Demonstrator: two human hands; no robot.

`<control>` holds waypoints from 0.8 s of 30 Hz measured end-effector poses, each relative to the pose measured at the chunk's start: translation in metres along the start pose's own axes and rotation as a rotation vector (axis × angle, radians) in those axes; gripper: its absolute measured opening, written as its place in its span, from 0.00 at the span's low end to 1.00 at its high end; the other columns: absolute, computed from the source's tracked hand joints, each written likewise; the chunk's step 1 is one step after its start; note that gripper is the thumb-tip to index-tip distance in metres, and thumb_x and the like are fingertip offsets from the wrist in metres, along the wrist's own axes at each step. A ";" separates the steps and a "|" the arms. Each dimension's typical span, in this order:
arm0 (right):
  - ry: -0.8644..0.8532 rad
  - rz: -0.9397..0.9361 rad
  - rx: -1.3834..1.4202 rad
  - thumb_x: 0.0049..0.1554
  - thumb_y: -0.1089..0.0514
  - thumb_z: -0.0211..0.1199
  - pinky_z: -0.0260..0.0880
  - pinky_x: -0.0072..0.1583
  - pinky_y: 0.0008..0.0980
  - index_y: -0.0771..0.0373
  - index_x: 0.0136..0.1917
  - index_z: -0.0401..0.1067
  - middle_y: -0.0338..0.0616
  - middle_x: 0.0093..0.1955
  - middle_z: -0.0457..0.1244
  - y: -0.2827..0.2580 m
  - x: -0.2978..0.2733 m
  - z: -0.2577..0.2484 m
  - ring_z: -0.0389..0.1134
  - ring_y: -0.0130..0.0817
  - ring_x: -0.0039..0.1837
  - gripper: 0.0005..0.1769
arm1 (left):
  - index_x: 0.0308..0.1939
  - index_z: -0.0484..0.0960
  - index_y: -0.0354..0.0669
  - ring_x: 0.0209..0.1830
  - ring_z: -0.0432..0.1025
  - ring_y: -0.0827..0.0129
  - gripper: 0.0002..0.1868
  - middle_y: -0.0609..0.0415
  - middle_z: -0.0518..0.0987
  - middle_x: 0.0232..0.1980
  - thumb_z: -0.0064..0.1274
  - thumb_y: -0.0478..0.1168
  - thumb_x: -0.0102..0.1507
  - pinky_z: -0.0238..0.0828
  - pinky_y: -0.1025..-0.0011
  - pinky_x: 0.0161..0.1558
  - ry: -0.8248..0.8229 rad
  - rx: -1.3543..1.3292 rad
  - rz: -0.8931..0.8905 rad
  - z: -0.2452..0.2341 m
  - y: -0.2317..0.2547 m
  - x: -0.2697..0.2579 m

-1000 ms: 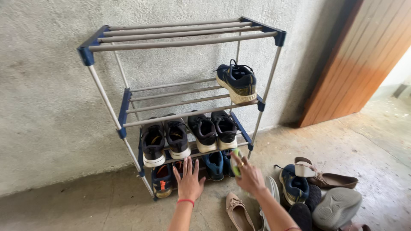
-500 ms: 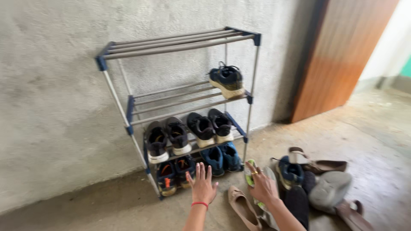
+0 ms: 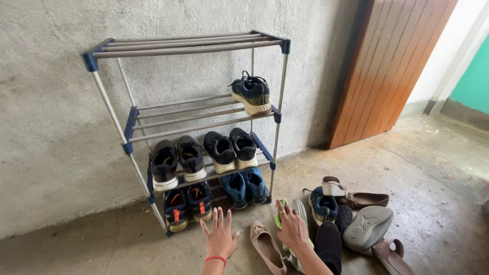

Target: The person wipes several pairs of shoes with a green cloth, handling them one at a time. After wiping, the person places the shoes on a metal shoe rack.

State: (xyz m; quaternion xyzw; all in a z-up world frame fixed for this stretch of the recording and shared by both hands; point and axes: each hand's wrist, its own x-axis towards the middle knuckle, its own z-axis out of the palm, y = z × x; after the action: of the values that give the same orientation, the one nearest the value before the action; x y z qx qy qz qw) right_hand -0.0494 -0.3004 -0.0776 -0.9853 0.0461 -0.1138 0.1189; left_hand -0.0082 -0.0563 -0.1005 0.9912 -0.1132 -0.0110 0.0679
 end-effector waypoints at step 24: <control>0.018 0.642 0.046 0.46 0.69 0.62 0.71 0.62 0.47 0.31 0.75 0.58 0.42 0.75 0.52 0.235 0.033 0.055 0.67 0.53 0.63 0.49 | 0.80 0.42 0.48 0.84 0.29 0.61 0.46 0.47 0.39 0.84 0.50 0.54 0.66 0.14 0.34 0.75 -0.238 -0.010 0.511 0.130 0.202 0.103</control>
State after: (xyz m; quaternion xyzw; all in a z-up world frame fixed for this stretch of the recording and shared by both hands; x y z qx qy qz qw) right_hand -0.0193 -0.5198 -0.1797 -0.9163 0.3532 -0.0801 0.1708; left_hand 0.0420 -0.2916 -0.2021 0.9219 -0.3665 -0.1105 0.0595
